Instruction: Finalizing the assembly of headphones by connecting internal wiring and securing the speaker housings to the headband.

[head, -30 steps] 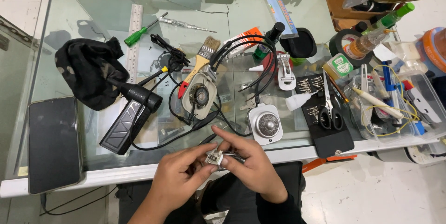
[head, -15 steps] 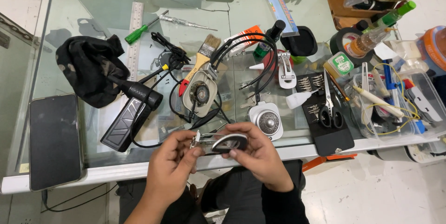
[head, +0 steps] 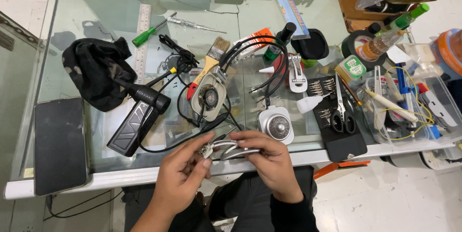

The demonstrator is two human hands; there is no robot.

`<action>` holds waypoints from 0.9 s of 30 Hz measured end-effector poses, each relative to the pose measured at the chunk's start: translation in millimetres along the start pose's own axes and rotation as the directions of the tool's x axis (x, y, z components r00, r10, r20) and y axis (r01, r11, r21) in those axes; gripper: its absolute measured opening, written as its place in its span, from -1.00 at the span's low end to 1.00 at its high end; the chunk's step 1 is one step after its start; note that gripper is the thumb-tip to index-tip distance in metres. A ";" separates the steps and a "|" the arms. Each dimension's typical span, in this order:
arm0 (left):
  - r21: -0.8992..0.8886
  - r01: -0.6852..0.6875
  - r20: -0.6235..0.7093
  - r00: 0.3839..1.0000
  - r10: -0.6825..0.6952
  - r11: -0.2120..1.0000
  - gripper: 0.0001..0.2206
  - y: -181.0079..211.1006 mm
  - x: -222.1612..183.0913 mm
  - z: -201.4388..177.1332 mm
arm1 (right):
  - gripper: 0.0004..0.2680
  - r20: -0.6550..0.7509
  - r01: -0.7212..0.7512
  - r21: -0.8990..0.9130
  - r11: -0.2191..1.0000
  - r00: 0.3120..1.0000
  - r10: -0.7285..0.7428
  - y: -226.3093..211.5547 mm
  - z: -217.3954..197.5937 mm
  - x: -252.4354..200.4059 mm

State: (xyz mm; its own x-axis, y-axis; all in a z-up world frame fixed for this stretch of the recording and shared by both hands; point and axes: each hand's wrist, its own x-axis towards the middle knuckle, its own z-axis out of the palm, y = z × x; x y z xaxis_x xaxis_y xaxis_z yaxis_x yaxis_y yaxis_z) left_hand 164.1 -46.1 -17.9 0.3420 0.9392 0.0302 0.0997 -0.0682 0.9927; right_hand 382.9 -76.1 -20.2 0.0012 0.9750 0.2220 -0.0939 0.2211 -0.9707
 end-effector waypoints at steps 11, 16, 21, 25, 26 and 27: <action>-0.153 0.117 -0.002 0.993 -0.118 0.981 -0.69 -2.7 0.8 3.2 | -0.84 -0.194 -0.231 0.166 0.959 0.946 0.261 13.5 6.1 -6.7; -0.219 0.149 -0.016 0.988 -0.157 0.964 -0.65 -8.0 0.4 3.5 | -0.78 -0.148 -0.267 0.215 0.939 0.942 0.302 33.0 -10.2 -15.8; -0.216 0.028 0.055 0.998 -0.016 0.976 -0.64 -6.7 -2.5 1.2 | -0.82 -0.224 -0.302 0.159 0.940 0.916 0.332 14.9 1.9 -6.6; -0.155 0.159 0.035 0.987 -0.155 0.975 -0.67 -13.4 -3.3 1.2 | -0.91 -0.146 -0.207 0.125 0.970 0.964 0.224 -3.1 11.8 0.1; -0.150 0.174 0.011 0.985 -0.174 0.973 -0.69 -13.5 -2.8 1.4 | -0.94 -0.137 -0.204 0.108 0.973 0.966 0.217 -3.8 11.5 0.4; -0.146 0.190 -0.012 0.981 -0.194 0.971 -0.71 -13.6 -2.4 1.8 | -0.94 -0.128 -0.201 0.091 0.975 0.969 0.211 -4.6 11.1 0.6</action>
State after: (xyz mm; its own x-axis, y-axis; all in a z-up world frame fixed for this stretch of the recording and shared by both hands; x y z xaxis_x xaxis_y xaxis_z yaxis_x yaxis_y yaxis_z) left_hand 163.6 -48.0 -31.7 0.3045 0.9387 -0.1613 0.0253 0.1614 0.9866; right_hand 372.2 -76.8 -14.5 0.1083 0.9941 -0.0016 -0.1827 0.0184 -0.9830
